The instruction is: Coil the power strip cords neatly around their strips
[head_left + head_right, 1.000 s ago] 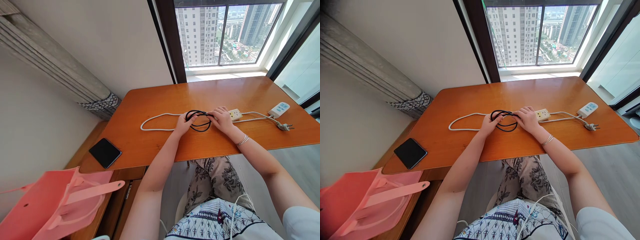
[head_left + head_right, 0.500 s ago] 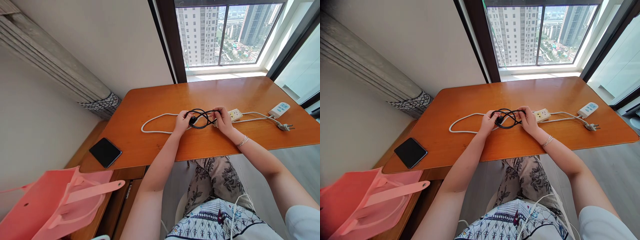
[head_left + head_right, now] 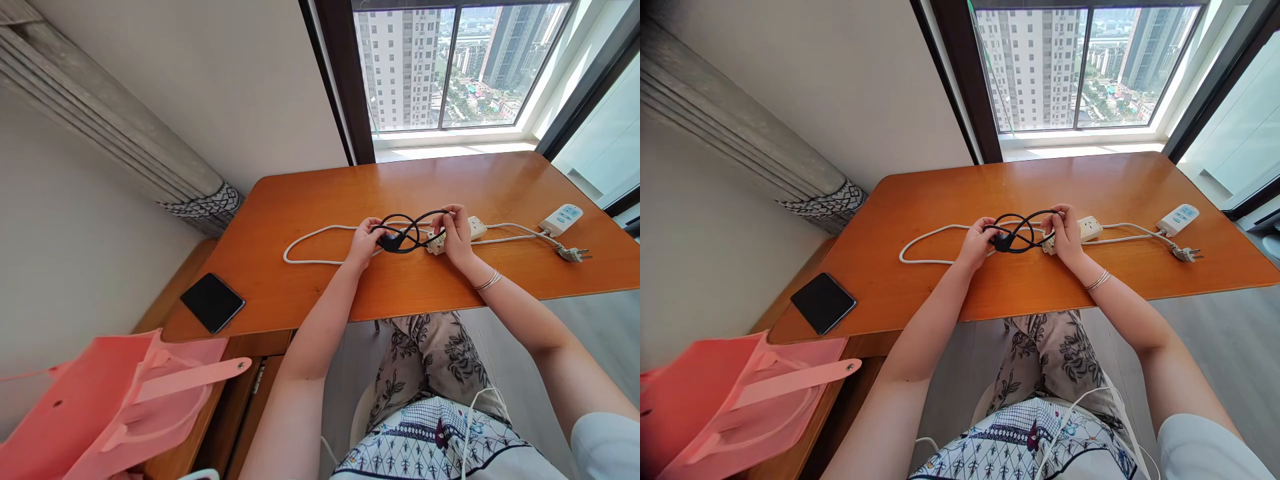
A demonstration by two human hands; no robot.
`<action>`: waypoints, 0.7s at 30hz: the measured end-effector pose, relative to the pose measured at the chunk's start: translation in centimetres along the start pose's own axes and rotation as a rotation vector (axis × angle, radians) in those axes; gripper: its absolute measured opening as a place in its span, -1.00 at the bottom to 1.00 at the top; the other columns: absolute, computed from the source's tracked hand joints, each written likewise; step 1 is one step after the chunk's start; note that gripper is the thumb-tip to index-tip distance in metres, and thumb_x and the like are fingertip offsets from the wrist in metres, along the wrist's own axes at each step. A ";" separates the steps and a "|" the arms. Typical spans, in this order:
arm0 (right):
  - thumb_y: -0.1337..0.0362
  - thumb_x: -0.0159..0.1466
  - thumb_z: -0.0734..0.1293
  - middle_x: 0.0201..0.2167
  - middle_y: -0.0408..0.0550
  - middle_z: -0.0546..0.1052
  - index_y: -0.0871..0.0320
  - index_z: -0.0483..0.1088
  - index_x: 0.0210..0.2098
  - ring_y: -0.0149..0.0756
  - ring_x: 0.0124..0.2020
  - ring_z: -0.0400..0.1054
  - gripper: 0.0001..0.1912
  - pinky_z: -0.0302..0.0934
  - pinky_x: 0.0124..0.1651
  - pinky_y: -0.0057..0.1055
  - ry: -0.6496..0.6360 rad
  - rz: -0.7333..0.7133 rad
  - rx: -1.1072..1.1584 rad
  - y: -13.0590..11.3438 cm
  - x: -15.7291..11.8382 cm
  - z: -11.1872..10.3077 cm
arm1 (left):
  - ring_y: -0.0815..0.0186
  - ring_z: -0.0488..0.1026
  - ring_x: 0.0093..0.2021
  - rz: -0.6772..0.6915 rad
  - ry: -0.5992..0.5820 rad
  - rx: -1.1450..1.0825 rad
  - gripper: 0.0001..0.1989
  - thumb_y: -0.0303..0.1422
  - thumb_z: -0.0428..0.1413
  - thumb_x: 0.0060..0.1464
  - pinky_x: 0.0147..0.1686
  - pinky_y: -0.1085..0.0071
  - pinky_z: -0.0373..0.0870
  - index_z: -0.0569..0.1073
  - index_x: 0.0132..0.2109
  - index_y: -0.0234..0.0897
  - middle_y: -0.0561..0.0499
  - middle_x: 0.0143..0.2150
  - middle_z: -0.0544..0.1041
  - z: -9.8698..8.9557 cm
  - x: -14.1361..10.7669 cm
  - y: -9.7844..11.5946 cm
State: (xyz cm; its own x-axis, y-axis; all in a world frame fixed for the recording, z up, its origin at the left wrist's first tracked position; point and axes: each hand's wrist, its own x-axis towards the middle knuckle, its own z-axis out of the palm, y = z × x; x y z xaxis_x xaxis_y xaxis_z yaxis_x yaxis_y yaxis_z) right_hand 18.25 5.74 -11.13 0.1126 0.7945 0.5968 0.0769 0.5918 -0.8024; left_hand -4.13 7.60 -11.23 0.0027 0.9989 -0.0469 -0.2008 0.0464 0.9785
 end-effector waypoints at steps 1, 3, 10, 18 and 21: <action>-0.21 0.42 0.21 -0.42 -0.20 0.54 -0.01 0.20 -0.11 -0.36 -0.50 0.37 -0.60 0.31 -0.33 -0.35 0.012 0.011 -0.001 0.0 0.1 -0.1 | 0.37 0.46 -0.45 -0.027 -0.006 -0.019 -0.74 -0.36 0.26 -0.13 -0.36 0.46 0.38 0.41 -0.24 -0.23 0.14 -0.50 0.51 0.0 0.0 0.1; -0.22 0.41 0.21 -0.43 -0.21 0.53 -0.01 0.20 -0.12 -0.37 -0.50 0.37 -0.58 0.31 -0.33 -0.35 0.010 0.025 -0.006 0.0 0.2 -0.3 | 0.38 0.45 -0.47 -0.048 -0.032 -0.026 -0.69 -0.36 0.27 -0.16 -0.39 0.46 0.36 0.41 -0.20 -0.23 0.16 -0.51 0.48 0.0 -0.1 0.2; -0.17 0.45 0.18 -0.46 -0.23 0.47 -0.01 0.22 -0.10 -0.36 -0.52 0.37 -0.63 0.31 -0.36 -0.34 -0.086 -0.054 -0.005 0.0 -0.5 0.0 | 0.39 0.48 -0.39 0.077 -0.189 0.105 -0.48 -0.31 0.39 -0.24 -0.34 0.44 0.42 0.43 -0.08 -0.23 0.12 -0.35 0.52 -0.5 -0.2 -0.1; 0.06 0.50 0.10 -0.18 0.05 0.52 0.06 0.34 -0.09 -0.14 -0.10 0.45 -0.72 0.35 0.00 -0.12 0.011 -0.324 -0.430 -0.2 0.2 -1.3 | 0.24 0.57 -0.16 0.385 -0.447 0.307 -0.66 -0.14 0.42 -0.11 -0.05 0.27 0.48 0.60 -0.25 -0.25 -0.07 -0.21 0.63 -0.8 -0.8 0.1; 0.22 0.48 0.13 -0.18 0.06 0.54 0.07 0.39 -0.11 -0.10 -0.05 0.41 -0.78 0.27 0.07 -0.08 -0.069 -0.460 -0.640 -0.7 0.8 -2.2 | 0.23 0.57 -0.19 0.448 -0.453 0.361 -0.68 -0.08 0.39 -0.05 -0.10 0.26 0.49 0.64 -0.28 -0.24 -0.09 -0.23 0.64 -0.8 -0.9 0.1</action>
State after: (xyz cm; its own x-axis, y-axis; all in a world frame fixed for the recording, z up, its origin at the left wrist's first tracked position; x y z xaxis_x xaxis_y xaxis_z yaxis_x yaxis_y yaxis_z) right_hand 20.48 5.63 -10.06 -0.1288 0.5082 0.8515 0.6584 0.6859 -0.3098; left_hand -4.96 6.71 -11.25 0.4166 0.8237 0.3846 0.0576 -0.4461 0.8931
